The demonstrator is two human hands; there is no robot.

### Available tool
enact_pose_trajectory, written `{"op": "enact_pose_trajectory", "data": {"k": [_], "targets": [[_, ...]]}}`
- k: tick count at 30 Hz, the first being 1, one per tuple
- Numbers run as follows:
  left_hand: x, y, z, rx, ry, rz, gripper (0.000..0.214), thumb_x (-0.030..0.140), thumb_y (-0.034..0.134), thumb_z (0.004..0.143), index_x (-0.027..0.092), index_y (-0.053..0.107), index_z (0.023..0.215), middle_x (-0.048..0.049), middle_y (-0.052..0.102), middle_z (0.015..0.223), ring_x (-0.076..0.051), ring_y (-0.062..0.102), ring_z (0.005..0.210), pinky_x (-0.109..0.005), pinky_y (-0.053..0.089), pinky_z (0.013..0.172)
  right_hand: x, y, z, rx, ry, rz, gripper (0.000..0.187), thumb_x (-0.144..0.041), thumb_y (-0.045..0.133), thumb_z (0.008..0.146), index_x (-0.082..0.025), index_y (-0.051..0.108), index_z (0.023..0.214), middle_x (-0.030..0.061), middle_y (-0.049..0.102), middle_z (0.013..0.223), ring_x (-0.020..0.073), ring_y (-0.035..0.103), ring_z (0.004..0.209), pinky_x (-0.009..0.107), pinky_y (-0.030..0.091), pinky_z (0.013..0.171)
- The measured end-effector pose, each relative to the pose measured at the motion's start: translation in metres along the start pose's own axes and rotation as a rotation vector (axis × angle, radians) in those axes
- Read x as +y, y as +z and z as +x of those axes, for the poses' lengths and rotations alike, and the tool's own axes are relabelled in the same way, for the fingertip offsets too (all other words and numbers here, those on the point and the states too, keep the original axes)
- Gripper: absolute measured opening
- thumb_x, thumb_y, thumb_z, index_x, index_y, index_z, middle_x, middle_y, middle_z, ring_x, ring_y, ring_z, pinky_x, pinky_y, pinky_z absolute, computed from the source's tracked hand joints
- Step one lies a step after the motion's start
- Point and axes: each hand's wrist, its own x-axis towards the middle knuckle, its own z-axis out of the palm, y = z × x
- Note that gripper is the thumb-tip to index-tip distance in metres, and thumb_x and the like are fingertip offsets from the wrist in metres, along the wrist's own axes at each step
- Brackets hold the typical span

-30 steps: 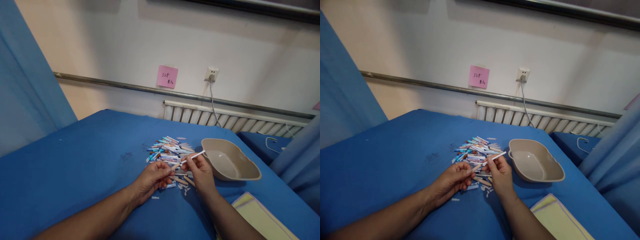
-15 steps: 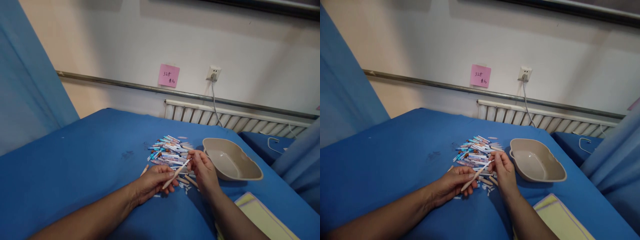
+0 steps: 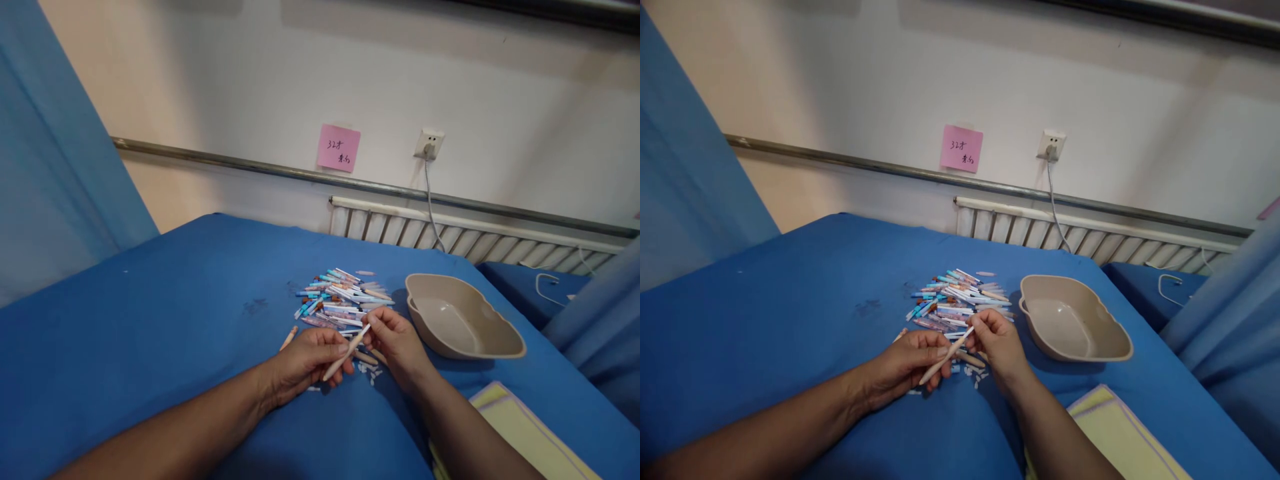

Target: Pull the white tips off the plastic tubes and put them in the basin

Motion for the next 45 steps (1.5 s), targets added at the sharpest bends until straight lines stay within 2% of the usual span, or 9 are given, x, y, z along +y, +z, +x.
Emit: {"op": "enact_pose_trajectory", "data": {"k": [8,18,23,26,29,32,34,41,45], "targets": [[-0.003,0.0,-0.001,-0.011,0.014,0.013,0.024,0.034,0.067,0.076,0.013,0.058,0.081,-0.0044,0.067,0.069,-0.008,0.058,0.049,-0.017,0.043,0.048,0.0,0.0,-0.001,-0.076,0.032,0.008,0.028,-0.043,0.07,0.069,-0.017,0.062,0.073,-0.0036,0.058,0.053,0.0073,0.049,0.045,0.017,0.039,0.046],[0.0,0.0,0.002,0.002,-0.019,-0.021,0.019,0.028,0.065,0.074,0.012,0.06,0.084,-0.0035,0.066,0.071,-0.01,0.057,0.051,-0.019,0.044,0.05,-0.001,-0.001,-0.002,0.009,-0.027,-0.026,0.031,-0.046,0.068,0.07,-0.016,0.059,0.074,-0.0038,0.056,0.053,0.008,0.049,0.049,0.019,0.04,0.05],[0.003,0.0,0.001,0.001,-0.003,-0.048,0.018,0.023,0.067,0.072,0.012,0.06,0.085,-0.0039,0.065,0.075,-0.01,0.057,0.056,-0.02,0.045,0.053,-0.009,-0.012,0.001,0.04,-0.086,-0.06,0.033,-0.05,0.06,0.076,-0.017,0.058,0.078,-0.0021,0.058,0.066,0.0084,0.051,0.053,0.02,0.04,0.051],[0.005,0.0,0.0,0.01,0.015,-0.066,0.014,0.02,0.065,0.073,0.012,0.06,0.083,-0.0043,0.063,0.075,-0.01,0.057,0.058,-0.019,0.044,0.052,-0.014,-0.027,0.004,0.046,-0.073,-0.289,0.032,-0.05,0.055,0.078,-0.018,0.054,0.075,-0.0026,0.056,0.064,0.0089,0.049,0.05,0.021,0.038,0.049],[0.006,0.0,-0.001,0.008,0.042,-0.097,0.011,0.018,0.062,0.075,0.012,0.059,0.083,-0.0045,0.062,0.077,-0.01,0.056,0.059,-0.019,0.044,0.052,-0.016,-0.041,0.002,-0.04,-0.013,-0.744,0.026,-0.043,0.053,0.08,-0.019,0.052,0.07,-0.003,0.055,0.058,0.0102,0.048,0.048,0.022,0.034,0.048],[0.005,-0.002,-0.001,0.008,0.058,-0.115,0.01,0.018,0.061,0.076,0.012,0.058,0.083,-0.0045,0.061,0.078,-0.01,0.056,0.06,-0.019,0.043,0.052,-0.018,-0.049,-0.004,-0.157,-0.018,-1.233,0.016,-0.033,0.056,0.078,-0.019,0.056,0.071,-0.0014,0.058,0.059,0.0118,0.05,0.054,0.022,0.03,0.05],[0.004,-0.003,-0.001,0.011,0.062,-0.122,0.01,0.018,0.061,0.077,0.012,0.058,0.084,-0.0044,0.061,0.077,-0.01,0.056,0.059,-0.019,0.043,0.052,-0.02,-0.05,-0.008,-0.206,-0.029,-1.417,0.011,-0.03,0.059,0.075,-0.019,0.059,0.075,0.0001,0.062,0.066,0.0124,0.052,0.058,0.023,0.028,0.052],[0.003,-0.006,0.002,0.022,0.062,-0.151,0.01,0.019,0.06,0.078,0.012,0.057,0.085,-0.0044,0.061,0.076,-0.01,0.056,0.057,-0.019,0.042,0.051,-0.022,-0.045,-0.011,-0.248,-0.004,-1.55,0.012,-0.02,0.06,0.07,-0.021,0.058,0.082,0.0004,0.064,0.075,0.0127,0.054,0.063,0.022,0.025,0.052],[0.003,-0.006,0.003,0.036,0.056,-0.157,0.01,0.017,0.061,0.076,0.012,0.058,0.083,-0.0037,0.06,0.074,-0.01,0.056,0.056,-0.018,0.042,0.049,-0.02,-0.042,-0.011,-0.242,-0.02,-1.575,0.009,-0.021,0.058,0.073,-0.021,0.058,0.082,0.0004,0.065,0.074,0.013,0.054,0.063,0.023,0.023,0.052]]}}
